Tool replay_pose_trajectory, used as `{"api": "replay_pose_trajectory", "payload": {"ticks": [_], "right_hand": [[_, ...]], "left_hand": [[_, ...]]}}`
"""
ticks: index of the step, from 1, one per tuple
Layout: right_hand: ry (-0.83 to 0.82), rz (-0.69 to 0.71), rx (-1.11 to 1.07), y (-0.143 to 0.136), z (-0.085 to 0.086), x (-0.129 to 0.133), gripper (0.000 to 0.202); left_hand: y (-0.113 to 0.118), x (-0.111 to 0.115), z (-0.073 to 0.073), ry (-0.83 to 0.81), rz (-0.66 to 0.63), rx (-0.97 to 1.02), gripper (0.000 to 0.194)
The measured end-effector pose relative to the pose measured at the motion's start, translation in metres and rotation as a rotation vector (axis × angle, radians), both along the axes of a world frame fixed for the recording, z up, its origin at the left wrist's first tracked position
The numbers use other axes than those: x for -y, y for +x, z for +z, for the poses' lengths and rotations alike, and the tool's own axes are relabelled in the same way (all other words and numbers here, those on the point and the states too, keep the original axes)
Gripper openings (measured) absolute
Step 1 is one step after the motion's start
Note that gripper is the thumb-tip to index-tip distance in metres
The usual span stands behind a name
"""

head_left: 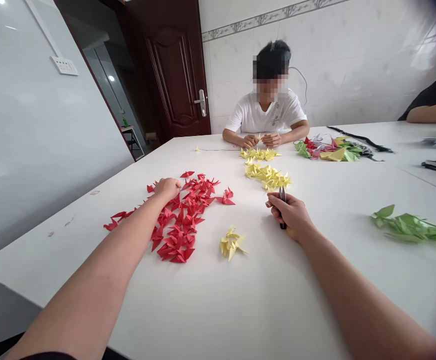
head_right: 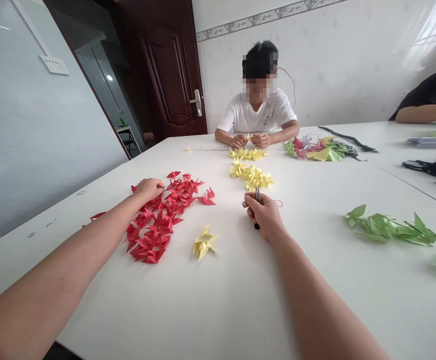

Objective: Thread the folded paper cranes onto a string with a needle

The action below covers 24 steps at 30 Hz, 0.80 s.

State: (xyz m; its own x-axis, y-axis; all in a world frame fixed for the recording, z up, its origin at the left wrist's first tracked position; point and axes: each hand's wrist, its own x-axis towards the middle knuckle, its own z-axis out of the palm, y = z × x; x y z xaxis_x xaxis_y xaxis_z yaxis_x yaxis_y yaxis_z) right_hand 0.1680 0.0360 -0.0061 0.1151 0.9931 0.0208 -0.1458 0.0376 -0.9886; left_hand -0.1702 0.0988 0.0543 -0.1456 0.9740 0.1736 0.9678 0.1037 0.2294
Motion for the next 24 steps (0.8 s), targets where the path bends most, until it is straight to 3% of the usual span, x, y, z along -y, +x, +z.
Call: {"api": "replay_pose_trajectory", "payload": {"ticks": [3, 5, 7, 10, 12, 14, 16, 18, 20, 22, 24], "right_hand": [[-0.004, 0.002, -0.011, 0.001, 0.0, -0.001, 0.026], [-0.004, 0.006, -0.018, 0.001, -0.001, -0.001, 0.026], [-0.007, 0.01, -0.019, 0.002, -0.001, -0.001, 0.026], [-0.009, 0.01, -0.016, 0.002, -0.002, 0.0, 0.025], [-0.003, 0.008, -0.014, 0.001, -0.002, 0.0, 0.024], [0.006, 0.002, -0.012, 0.001, -0.002, 0.001, 0.024], [0.015, 0.0, -0.011, 0.001, -0.002, 0.001, 0.024], [0.018, 0.007, -0.007, 0.001, -0.002, 0.001, 0.024], [0.013, 0.009, 0.003, 0.001, -0.003, 0.0, 0.024], [0.004, 0.004, 0.008, 0.001, -0.003, 0.0, 0.025], [0.0, -0.006, 0.001, 0.001, -0.003, -0.001, 0.026]], "left_hand": [[0.008, 0.003, 0.009, 0.099, 0.017, -0.018, 0.015], [0.021, 0.012, 0.017, 0.173, -0.041, 0.003, 0.02], [0.041, 0.032, 0.022, 0.233, -0.222, 0.093, 0.022], [0.079, 0.072, 0.018, 0.171, -0.564, 0.217, 0.019], [0.097, 0.092, 0.012, 0.084, -0.688, 0.223, 0.016], [0.097, 0.096, 0.01, 0.073, -0.72, 0.234, 0.017], [0.076, 0.084, 0.013, 0.188, -0.603, 0.231, 0.021], [0.04, 0.061, 0.019, 0.355, -0.307, 0.17, 0.022], [0.0, 0.038, 0.023, 0.321, -0.025, 0.08, 0.024], [-0.033, 0.02, 0.021, 0.256, 0.054, 0.073, 0.023], [-0.051, 0.012, 0.016, 0.196, 0.074, 0.081, 0.016]]}}
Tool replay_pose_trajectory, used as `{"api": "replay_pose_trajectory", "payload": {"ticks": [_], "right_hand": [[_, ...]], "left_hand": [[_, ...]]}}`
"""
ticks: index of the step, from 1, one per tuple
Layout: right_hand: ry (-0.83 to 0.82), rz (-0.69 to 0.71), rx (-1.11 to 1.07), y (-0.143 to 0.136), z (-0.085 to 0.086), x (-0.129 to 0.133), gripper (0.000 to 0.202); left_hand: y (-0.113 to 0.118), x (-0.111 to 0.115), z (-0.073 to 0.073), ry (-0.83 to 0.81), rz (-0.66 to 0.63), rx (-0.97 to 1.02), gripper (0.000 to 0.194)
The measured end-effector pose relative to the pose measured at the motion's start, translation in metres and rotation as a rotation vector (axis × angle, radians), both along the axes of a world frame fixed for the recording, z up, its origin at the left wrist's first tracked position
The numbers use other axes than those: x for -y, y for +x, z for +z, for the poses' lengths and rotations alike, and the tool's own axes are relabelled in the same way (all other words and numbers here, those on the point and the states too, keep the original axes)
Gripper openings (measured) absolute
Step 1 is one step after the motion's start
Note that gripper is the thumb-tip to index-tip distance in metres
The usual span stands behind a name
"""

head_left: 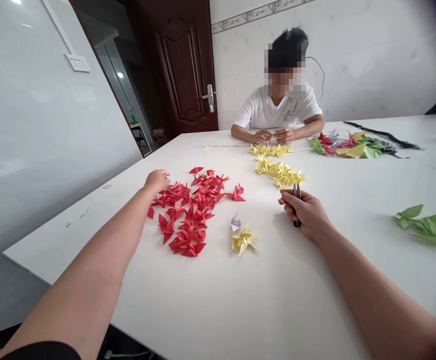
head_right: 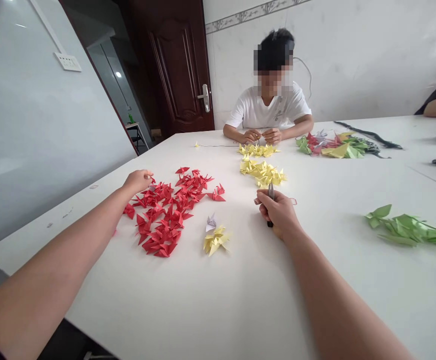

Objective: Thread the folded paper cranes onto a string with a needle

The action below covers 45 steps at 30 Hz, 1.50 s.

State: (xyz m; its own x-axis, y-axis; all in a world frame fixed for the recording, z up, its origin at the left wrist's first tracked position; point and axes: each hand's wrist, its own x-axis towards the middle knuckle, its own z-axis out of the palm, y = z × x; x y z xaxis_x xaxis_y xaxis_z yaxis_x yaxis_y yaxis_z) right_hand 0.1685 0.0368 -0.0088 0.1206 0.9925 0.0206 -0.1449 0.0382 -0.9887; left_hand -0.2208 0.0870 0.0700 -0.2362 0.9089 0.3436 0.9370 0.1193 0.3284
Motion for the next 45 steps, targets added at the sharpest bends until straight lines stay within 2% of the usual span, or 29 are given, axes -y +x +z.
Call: {"api": "replay_pose_trajectory", "payload": {"ticks": [3, 6, 9, 11, 13, 15, 16, 18, 20, 21, 23, 25, 28, 32, 40, 45], "right_hand": [[-0.005, -0.001, -0.009, -0.001, 0.002, 0.0, 0.026], [-0.008, 0.001, -0.008, -0.002, 0.004, 0.0, 0.026], [0.002, -0.002, -0.01, -0.002, 0.004, 0.0, 0.026], [0.018, 0.001, -0.009, -0.001, 0.003, -0.001, 0.026], [0.032, 0.005, -0.006, -0.001, 0.002, -0.002, 0.026], [0.041, 0.003, -0.006, -0.001, 0.001, -0.002, 0.026], [0.047, -0.002, -0.008, -0.002, 0.001, -0.002, 0.026], [0.063, -0.023, -0.015, -0.003, 0.002, 0.001, 0.025], [0.082, -0.045, -0.018, -0.005, 0.003, 0.008, 0.025], [0.089, -0.049, -0.016, -0.005, 0.004, 0.013, 0.025], [0.098, -0.03, -0.007, -0.004, 0.005, 0.029, 0.025], [0.099, 0.035, 0.015, -0.002, 0.007, 0.047, 0.027], [0.103, 0.188, 0.1, 0.001, 0.009, 0.07, 0.031], [0.086, 0.315, 0.242, 0.0, 0.015, 0.08, 0.031], [0.075, 0.408, 0.279, -0.002, 0.019, 0.078, 0.027], [0.091, 0.414, 0.267, -0.002, 0.021, 0.08, 0.036]], "left_hand": [[-0.007, -0.003, -0.01, -0.064, -0.006, 0.017, 0.007], [-0.009, -0.004, -0.013, -0.051, 0.006, 0.03, 0.006], [-0.01, -0.003, -0.003, 0.06, 0.059, 0.034, 0.01], [0.003, 0.003, 0.006, 0.169, 0.069, 0.034, 0.016], [0.033, 0.016, 0.013, 0.278, 0.006, 0.046, 0.023], [0.081, 0.035, 0.011, 0.336, -0.133, 0.083, 0.028], [0.108, 0.047, 0.007, 0.374, -0.26, 0.145, 0.028], [0.163, 0.071, -0.008, 0.422, -0.458, 0.18, 0.022], [0.207, 0.093, -0.027, 0.373, -0.605, 0.193, 0.021], [0.223, 0.102, -0.035, 0.311, -0.684, 0.184, 0.023], [0.241, 0.116, -0.048, 0.26, -0.728, 0.176, 0.026], [0.245, 0.124, -0.054, 0.24, -0.784, 0.166, 0.029], [0.241, 0.13, -0.055, 0.229, -0.879, 0.172, 0.034], [0.233, 0.13, -0.054, 0.231, -0.942, 0.191, 0.036], [0.227, 0.128, -0.058, 0.244, -0.787, 0.398, 0.045], [0.226, 0.125, -0.054, 0.187, -0.742, 0.453, 0.033]]}}
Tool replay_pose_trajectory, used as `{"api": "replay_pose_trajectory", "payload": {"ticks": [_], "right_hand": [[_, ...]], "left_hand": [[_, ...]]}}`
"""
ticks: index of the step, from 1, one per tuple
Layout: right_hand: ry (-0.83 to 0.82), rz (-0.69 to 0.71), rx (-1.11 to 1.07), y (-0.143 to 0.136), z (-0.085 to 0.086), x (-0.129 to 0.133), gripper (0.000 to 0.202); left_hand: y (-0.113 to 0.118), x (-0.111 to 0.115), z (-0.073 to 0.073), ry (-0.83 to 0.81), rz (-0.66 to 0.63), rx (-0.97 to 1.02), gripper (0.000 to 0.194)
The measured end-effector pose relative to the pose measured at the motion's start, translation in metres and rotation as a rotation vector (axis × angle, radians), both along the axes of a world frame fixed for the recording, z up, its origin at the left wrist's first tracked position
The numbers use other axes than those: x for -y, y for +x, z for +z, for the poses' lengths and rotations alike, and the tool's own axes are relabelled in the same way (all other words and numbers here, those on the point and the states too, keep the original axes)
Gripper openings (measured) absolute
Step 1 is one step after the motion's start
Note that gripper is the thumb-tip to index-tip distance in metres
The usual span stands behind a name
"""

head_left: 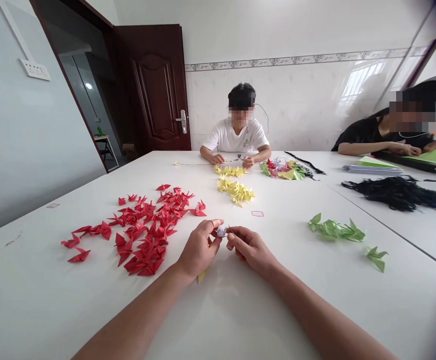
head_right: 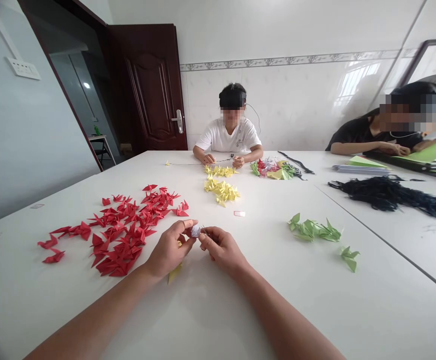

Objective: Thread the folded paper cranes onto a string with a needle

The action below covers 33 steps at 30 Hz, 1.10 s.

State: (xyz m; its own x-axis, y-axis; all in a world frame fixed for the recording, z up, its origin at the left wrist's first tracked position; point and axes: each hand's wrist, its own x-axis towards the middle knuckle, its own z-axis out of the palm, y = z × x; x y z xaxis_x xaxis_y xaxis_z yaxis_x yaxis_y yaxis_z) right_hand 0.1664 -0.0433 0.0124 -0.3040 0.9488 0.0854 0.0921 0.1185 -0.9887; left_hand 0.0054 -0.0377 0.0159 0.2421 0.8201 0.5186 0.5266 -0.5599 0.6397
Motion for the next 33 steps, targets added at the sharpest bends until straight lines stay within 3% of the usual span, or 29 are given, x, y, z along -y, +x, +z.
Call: {"api": "replay_pose_trajectory", "payload": {"ticks": [6, 11, 18, 33], "right_hand": [[-0.007, -0.015, -0.016, -0.0003, -0.0044, -0.0014, 0.037], [0.024, -0.048, 0.025, -0.0016, -0.0032, 0.0026, 0.034], [0.042, 0.034, 0.09, -0.0024, 0.0017, 0.0065, 0.024], [0.035, 0.045, 0.165, -0.0034, 0.0003, 0.006, 0.027]], "left_hand": [[-0.0056, -0.0056, 0.003, -0.05, 0.043, 0.019, 0.021], [-0.0093, -0.01, 0.0002, -0.029, 0.046, 0.002, 0.026], [-0.0086, -0.0094, -0.0005, 0.054, -0.006, -0.076, 0.039], [-0.0068, -0.0065, 0.002, 0.015, 0.033, -0.083, 0.035]]}}
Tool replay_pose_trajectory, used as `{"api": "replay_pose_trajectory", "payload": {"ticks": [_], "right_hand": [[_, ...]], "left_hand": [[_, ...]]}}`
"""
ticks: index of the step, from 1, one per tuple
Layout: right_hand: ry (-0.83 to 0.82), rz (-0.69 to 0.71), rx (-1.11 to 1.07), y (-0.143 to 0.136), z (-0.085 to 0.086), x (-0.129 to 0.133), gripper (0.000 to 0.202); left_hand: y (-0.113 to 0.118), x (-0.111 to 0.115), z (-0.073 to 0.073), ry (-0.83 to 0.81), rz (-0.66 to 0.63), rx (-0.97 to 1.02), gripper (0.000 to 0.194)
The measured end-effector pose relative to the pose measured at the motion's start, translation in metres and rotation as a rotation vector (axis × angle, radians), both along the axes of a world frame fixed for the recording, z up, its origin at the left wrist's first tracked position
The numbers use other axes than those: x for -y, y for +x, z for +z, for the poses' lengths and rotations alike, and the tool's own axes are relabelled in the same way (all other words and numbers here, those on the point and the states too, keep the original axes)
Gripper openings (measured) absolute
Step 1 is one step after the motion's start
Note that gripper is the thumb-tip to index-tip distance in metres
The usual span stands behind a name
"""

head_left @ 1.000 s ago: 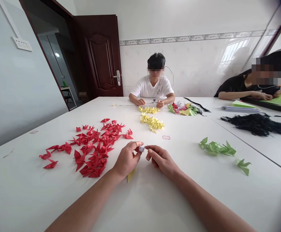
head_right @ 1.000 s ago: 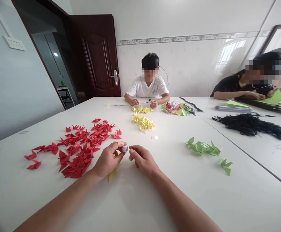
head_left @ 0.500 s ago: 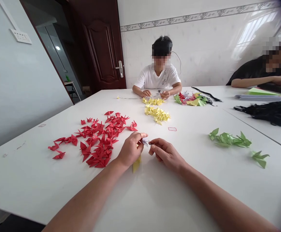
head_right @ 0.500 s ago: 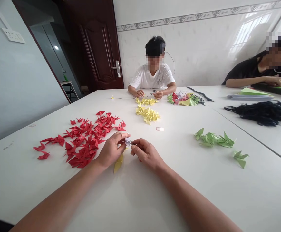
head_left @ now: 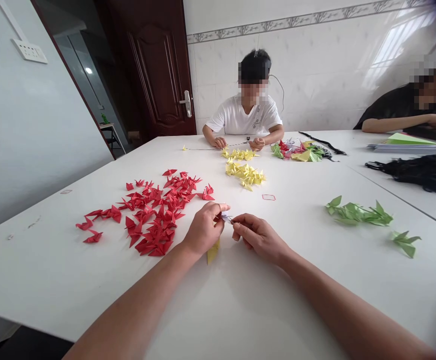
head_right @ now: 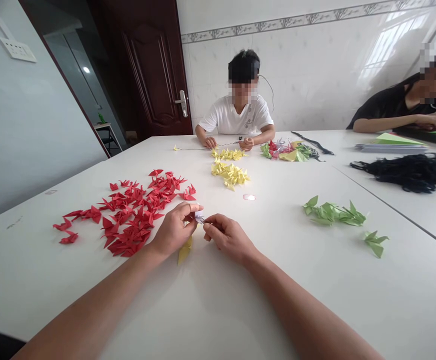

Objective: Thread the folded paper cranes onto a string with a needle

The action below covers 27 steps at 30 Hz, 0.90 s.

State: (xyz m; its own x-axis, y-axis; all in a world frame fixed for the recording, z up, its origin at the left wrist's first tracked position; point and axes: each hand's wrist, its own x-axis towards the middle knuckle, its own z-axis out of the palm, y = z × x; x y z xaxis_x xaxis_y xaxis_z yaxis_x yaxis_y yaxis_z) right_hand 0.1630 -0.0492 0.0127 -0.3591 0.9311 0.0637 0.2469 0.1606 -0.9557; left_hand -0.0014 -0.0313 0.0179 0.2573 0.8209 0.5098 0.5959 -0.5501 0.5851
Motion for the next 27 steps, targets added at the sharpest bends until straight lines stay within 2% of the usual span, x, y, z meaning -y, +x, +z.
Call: {"api": "replay_pose_trajectory", "payload": {"ticks": [15, 27], "right_hand": [[0.038, -0.027, 0.089, -0.0009, -0.0048, -0.0048, 0.022], [0.06, -0.025, 0.115, -0.0008, -0.0034, -0.0043, 0.022]], "left_hand": [[0.0033, 0.003, 0.0004, 0.053, -0.033, -0.036, 0.035], [0.0029, 0.004, 0.0026, 0.018, -0.018, -0.032, 0.035]]}}
